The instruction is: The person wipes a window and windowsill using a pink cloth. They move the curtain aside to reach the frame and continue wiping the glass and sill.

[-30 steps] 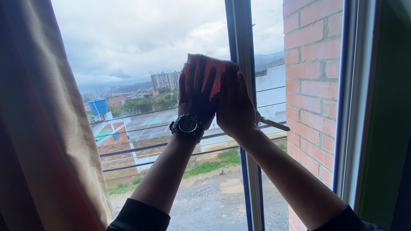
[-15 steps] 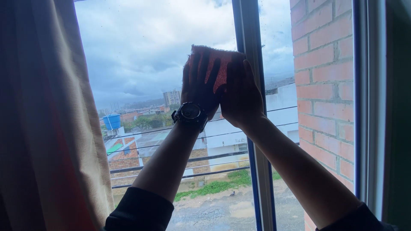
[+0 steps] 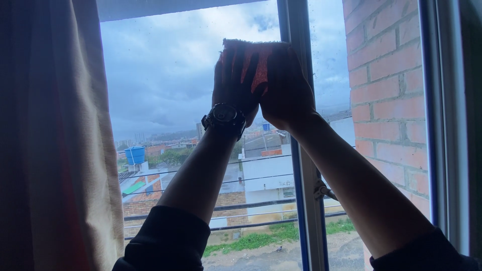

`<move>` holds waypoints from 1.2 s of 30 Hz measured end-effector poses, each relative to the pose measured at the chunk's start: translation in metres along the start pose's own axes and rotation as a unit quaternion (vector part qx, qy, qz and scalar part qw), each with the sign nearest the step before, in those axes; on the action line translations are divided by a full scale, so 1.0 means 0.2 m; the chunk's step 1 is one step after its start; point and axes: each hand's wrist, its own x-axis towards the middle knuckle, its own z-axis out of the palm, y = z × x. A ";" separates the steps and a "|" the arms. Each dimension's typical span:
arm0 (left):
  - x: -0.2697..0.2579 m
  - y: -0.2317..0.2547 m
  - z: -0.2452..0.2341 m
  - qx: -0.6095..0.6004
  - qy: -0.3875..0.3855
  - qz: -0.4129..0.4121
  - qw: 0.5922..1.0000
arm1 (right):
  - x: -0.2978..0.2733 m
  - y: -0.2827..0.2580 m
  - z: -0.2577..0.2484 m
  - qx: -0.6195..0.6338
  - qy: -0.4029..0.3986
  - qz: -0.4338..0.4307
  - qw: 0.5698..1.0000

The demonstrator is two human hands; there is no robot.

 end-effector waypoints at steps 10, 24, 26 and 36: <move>0.29 -0.03 -0.07 -0.014 -0.120 -0.117 0.986 | 0.22 -0.07 -0.15 0.006 -0.092 0.105 0.990; 0.39 -0.16 0.12 -0.011 -0.113 -0.081 0.990 | 0.44 0.05 -0.13 -0.164 -0.031 -0.097 0.981; 0.41 -0.18 0.14 0.000 -0.058 -0.066 0.996 | 0.47 0.05 -0.14 -0.158 -0.052 -0.081 0.983; 0.42 -0.17 0.10 0.097 0.019 -0.037 0.994 | 0.45 -0.13 -0.35 -0.006 -0.066 0.094 0.993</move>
